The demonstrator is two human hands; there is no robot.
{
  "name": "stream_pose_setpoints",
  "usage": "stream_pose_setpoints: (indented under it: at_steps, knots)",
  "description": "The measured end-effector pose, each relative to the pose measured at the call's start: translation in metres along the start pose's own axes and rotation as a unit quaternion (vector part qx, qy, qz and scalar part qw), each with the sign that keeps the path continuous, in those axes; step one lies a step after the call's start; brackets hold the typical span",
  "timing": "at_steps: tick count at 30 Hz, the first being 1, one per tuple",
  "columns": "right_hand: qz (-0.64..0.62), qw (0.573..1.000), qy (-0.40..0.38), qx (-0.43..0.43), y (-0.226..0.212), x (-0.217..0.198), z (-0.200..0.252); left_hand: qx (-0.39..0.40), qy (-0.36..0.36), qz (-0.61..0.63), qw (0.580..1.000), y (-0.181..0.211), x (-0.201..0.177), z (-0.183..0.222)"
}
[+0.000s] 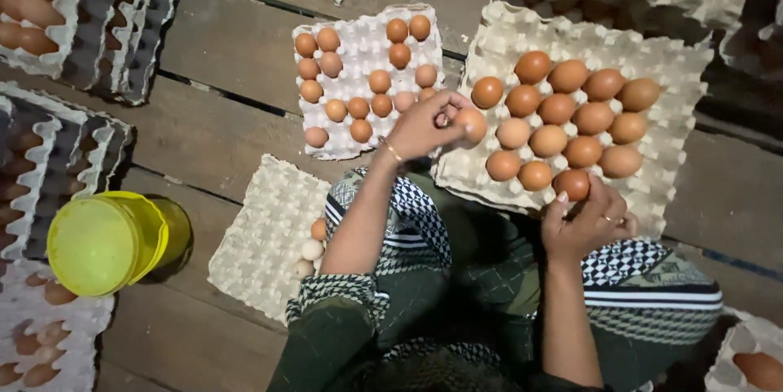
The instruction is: Sorting and packing eggs into cardboard trays on the floor.
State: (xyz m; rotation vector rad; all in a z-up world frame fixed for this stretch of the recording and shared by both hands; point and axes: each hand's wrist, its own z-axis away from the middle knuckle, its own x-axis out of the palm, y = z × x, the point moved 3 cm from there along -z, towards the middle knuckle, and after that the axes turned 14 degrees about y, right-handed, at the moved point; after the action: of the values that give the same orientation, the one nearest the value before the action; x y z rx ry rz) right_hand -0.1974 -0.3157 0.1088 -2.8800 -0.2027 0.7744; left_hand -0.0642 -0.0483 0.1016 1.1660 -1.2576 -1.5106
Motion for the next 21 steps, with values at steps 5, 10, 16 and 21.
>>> stream_pose_setpoints:
  at_steps: [5, 10, 16, 21]
  knots:
    - [-0.006, 1.0, 0.0, 0.01, 0.003, -0.002, 0.002, 0.092, 0.14, -0.303, 0.938, 0.028, 0.019, 0.011]
    - [0.001, 1.0, -0.01, 0.009, 0.003, -0.004, 0.001, 0.146, 0.142, -0.34, 0.918, 0.018, 0.024, 0.016]
    - [-0.004, 1.0, -0.003, 0.0, 0.002, -0.004, 0.001, 0.194, 0.16, -0.355, 0.9, 0.012, 0.03, 0.02]
    - [-0.015, 0.997, -0.076, 0.029, -0.021, -0.018, -0.02, 0.167, 0.16, -0.226, 0.946, 0.034, 0.011, 0.02]
